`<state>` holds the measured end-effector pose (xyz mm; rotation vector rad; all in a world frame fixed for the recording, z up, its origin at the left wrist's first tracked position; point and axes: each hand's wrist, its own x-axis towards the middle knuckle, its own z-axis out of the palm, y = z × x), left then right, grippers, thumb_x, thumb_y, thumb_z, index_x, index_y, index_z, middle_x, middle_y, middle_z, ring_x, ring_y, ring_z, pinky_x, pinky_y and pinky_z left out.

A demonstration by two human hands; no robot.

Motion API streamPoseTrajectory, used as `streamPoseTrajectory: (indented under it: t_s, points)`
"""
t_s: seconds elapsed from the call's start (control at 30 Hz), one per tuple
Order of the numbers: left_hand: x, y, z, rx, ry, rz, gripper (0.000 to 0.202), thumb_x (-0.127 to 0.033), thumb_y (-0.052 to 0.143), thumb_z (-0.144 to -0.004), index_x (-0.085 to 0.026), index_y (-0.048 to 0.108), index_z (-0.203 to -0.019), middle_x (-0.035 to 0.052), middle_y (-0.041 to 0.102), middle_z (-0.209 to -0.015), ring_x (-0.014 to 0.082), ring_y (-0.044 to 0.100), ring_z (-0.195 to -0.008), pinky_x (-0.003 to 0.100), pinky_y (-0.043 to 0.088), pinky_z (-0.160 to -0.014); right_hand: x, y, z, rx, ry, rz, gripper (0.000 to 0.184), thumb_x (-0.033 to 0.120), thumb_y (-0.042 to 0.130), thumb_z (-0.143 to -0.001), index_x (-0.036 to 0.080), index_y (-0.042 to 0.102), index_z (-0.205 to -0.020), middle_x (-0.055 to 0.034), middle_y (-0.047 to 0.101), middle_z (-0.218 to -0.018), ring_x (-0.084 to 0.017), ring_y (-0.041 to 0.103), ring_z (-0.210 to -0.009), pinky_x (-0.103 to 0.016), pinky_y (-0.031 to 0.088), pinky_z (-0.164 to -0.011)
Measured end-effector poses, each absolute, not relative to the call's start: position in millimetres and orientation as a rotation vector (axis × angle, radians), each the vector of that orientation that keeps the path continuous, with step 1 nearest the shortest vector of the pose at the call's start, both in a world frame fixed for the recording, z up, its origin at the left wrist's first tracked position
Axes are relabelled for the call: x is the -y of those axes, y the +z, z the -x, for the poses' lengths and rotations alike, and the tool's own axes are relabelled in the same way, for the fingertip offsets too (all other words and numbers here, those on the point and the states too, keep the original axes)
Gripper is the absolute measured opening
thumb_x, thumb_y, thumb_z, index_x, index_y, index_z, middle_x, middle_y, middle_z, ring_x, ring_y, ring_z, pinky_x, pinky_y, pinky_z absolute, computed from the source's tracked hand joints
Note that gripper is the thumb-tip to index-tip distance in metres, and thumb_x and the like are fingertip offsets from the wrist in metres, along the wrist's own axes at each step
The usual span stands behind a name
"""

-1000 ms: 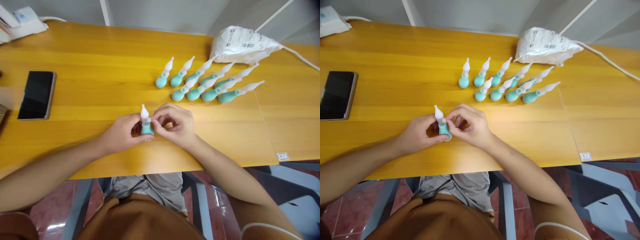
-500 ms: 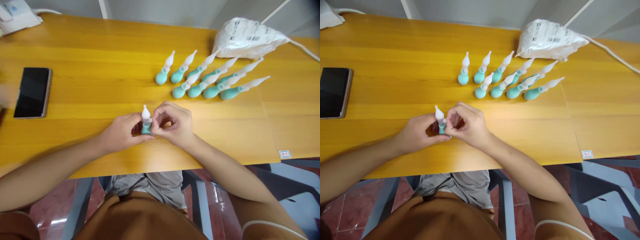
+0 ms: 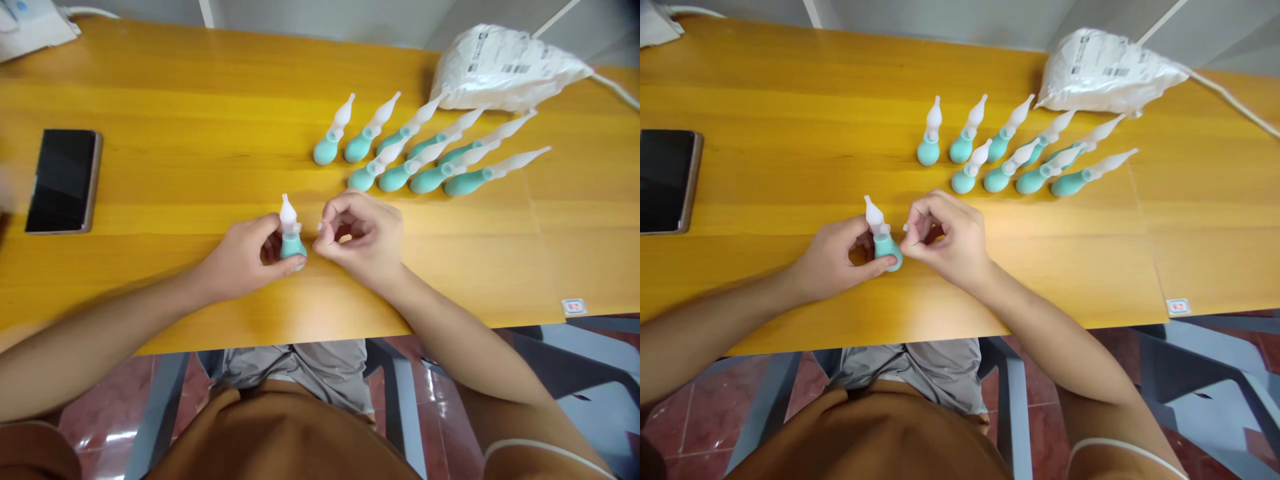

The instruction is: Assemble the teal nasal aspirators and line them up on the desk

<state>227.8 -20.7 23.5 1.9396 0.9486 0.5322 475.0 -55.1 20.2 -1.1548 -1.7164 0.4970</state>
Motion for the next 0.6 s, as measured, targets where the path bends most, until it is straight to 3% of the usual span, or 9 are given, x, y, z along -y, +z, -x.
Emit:
streamPoseTrajectory:
  t_s: [0.13, 0.27, 0.37, 0.6]
  points:
    - [19.8, 26.5, -224.4, -0.939, 0.593, -2.063, 0.015, -0.036, 0.065, -0.099, -0.026, 0.056, -0.107, -0.0025, 0.063, -0.084, 0.0192, 0.059, -0.068, 0.036, 0.048, -0.069, 46.2, 20.2, -491.5, 1.960, 0.635, 1.245, 0.019, 0.006, 0.073, -0.088, 0.024, 0.069, -0.088, 0.0019, 0.073, -0.081, -0.014, 0.063, -0.066, -0.028, 0.051, -0.065]
    - [18.2, 25.7, -220.2, -0.929, 0.624, -2.259, 0.016, -0.028, 0.060, -0.094, -0.028, 0.046, -0.099, 0.0011, 0.061, -0.089, 0.0235, 0.061, -0.078, 0.040, 0.048, -0.074, 43.5, 18.5, -494.5, 2.213, 0.626, 1.308, 0.021, 0.001, 0.073, -0.085, 0.021, 0.070, -0.084, 0.0012, 0.069, -0.079, -0.014, 0.059, -0.068, -0.029, 0.046, -0.070]
    - [18.2, 24.2, -219.9, -0.901, 0.631, -2.337, 0.013, -0.024, 0.059, -0.096, -0.027, 0.050, -0.104, 0.0026, 0.062, -0.095, 0.0255, 0.063, -0.085, 0.041, 0.052, -0.082, 44.4, 17.4, -491.9, 2.262, 0.578, 1.333, 0.020, 0.001, 0.073, -0.087, 0.021, 0.072, -0.084, 0.0022, 0.065, -0.076, -0.014, 0.055, -0.067, -0.029, 0.042, -0.070]
    - [18.4, 25.3, -219.9, -0.935, 0.588, -2.355, 0.007, -0.025, 0.062, -0.101, -0.024, 0.060, -0.107, 0.0064, 0.065, -0.109, 0.0263, 0.066, -0.093, 0.042, 0.056, -0.089, 40.2, 17.8, -507.4, 2.047, 0.803, 1.205, 0.022, 0.004, 0.073, -0.093, 0.021, 0.085, -0.100, 0.0057, 0.068, -0.076, -0.012, 0.059, -0.064, -0.027, 0.048, -0.067]
